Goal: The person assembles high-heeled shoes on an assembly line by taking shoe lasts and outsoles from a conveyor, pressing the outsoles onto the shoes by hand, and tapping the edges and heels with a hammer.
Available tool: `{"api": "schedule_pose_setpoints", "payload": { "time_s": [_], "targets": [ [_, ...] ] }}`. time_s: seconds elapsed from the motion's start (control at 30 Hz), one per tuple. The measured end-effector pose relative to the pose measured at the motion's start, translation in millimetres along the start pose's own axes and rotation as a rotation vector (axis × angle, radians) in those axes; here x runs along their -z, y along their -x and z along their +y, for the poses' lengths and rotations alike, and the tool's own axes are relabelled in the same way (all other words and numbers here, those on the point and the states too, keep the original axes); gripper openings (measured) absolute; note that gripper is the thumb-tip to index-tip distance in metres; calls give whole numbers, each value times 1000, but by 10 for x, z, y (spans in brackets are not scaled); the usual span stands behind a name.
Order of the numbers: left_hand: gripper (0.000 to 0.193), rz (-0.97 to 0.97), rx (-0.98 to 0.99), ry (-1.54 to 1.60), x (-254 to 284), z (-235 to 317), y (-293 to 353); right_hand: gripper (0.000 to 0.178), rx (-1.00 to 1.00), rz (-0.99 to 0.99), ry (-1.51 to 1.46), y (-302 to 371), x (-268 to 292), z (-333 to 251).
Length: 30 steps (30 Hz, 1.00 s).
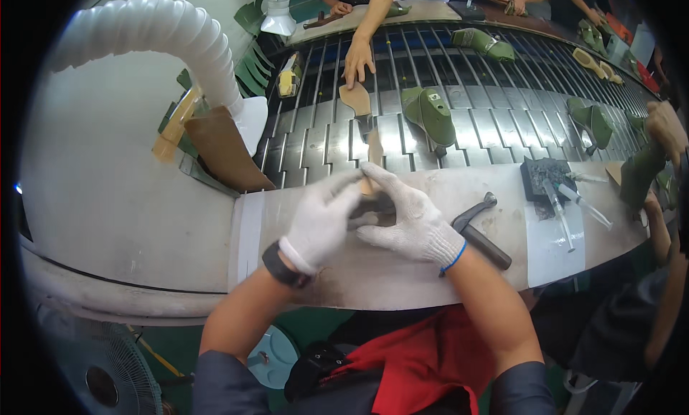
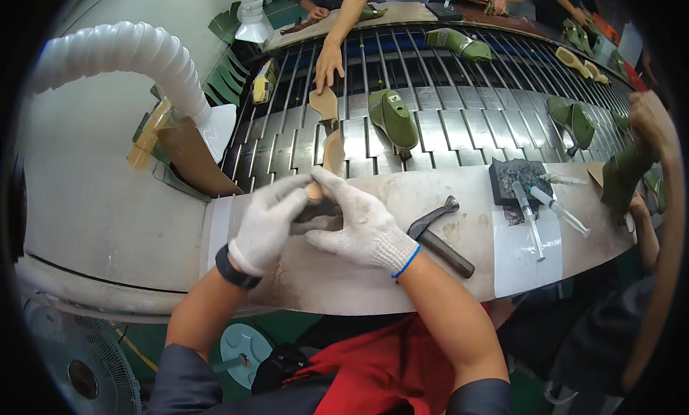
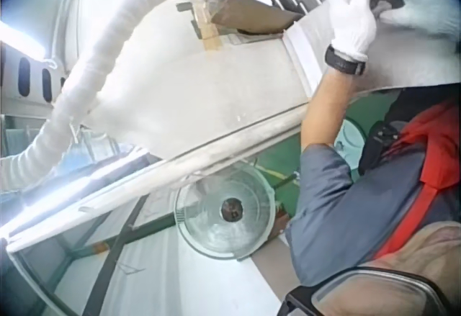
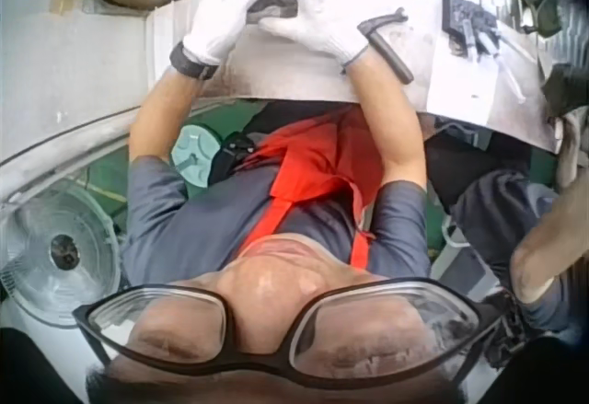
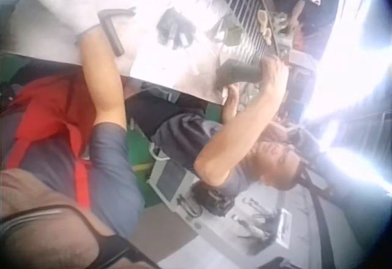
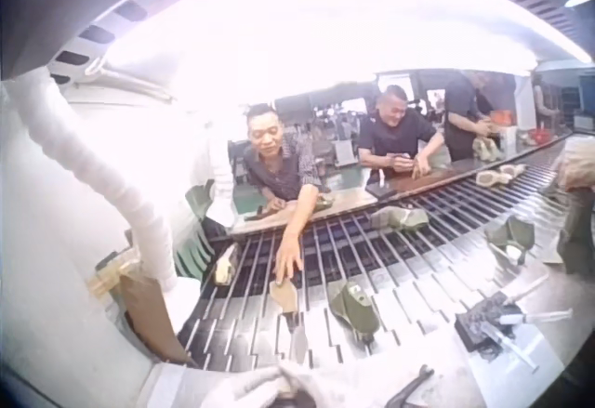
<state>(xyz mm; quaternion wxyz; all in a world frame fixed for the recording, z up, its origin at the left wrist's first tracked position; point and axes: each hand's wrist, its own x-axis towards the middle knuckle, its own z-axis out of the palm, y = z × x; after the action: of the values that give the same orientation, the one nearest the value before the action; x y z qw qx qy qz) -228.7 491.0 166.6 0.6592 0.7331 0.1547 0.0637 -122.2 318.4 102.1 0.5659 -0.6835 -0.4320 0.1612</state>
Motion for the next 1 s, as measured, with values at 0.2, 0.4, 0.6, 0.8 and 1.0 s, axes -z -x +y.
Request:
{"api": "schedule_pose_setpoints", "payload": {
  "time_s": [0.2,0.4,0.6,0.8,1.0],
  "targets": [
    [49,-160,72,-43,20,283,29,68,113,253,-140,80,130,-7],
    [56,422,-8,-554,684,-646,-1769,58,-315,287,-750,3,104,-108],
    [105,783,242,-1043,1544,-977,-3321,61,-393,337,-938,-20,163,-132],
    [137,992,301,-989,2146,-991,-4295,21,-621,397,-591,-33,111,-111],
    [131,991,130,-961,2520,-1162,-4595,19,-536,297,-377,-43,186,-151]
  ]
}}
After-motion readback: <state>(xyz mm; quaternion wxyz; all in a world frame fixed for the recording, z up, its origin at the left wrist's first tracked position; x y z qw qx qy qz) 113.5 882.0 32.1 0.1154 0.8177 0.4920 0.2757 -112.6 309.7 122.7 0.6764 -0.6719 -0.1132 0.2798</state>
